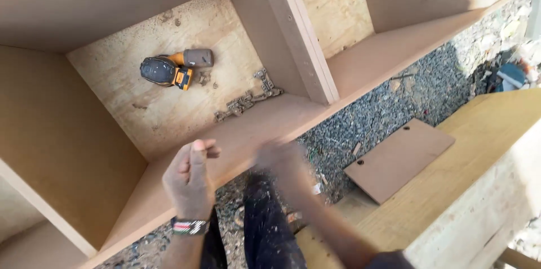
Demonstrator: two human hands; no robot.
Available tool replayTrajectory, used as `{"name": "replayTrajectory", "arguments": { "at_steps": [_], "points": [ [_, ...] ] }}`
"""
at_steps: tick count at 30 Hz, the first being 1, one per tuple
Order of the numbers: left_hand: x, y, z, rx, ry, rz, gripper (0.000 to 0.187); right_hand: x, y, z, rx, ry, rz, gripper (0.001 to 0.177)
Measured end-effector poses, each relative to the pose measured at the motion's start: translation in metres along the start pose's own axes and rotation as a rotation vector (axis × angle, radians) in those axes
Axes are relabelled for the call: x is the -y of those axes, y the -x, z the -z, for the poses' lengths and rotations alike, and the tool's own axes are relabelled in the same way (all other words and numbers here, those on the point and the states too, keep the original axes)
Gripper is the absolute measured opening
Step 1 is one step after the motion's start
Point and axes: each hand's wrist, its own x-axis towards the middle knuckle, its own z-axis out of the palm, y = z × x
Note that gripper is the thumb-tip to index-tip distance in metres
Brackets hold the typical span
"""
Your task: Sanding the edges of a wooden cabinet using a sanding block
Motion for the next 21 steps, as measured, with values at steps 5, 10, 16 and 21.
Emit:
{"name": "replayTrajectory", "arguments": {
  "at_steps": [5, 10, 16, 21],
  "points": [
    [-0.001, -0.023, 0.022, -0.135, 0.247, 0.053, 0.03, -0.105, 0.004, 0.038, 0.112, -1.334, -1.116, 0.058],
    [-0.026, -0.001, -0.001, 0.081, 0.121, 0.008, 0.041, 0.069, -0.021, 0.043, 0.058, -0.185, -0.03, 0.009],
    [0.021, -0.024, 0.04, -0.162, 0.34, -0.148, 0.024, -0.051, 0.033, -0.091, -0.255, -0.616, -0.546, 0.104],
    [-0.013, 0.008, -0.004, -0.168, 0.345, -0.123, 0.024, 0.094, 0.008, 0.085, -0.14, -0.938, -0.4, 0.081]
  ]
}}
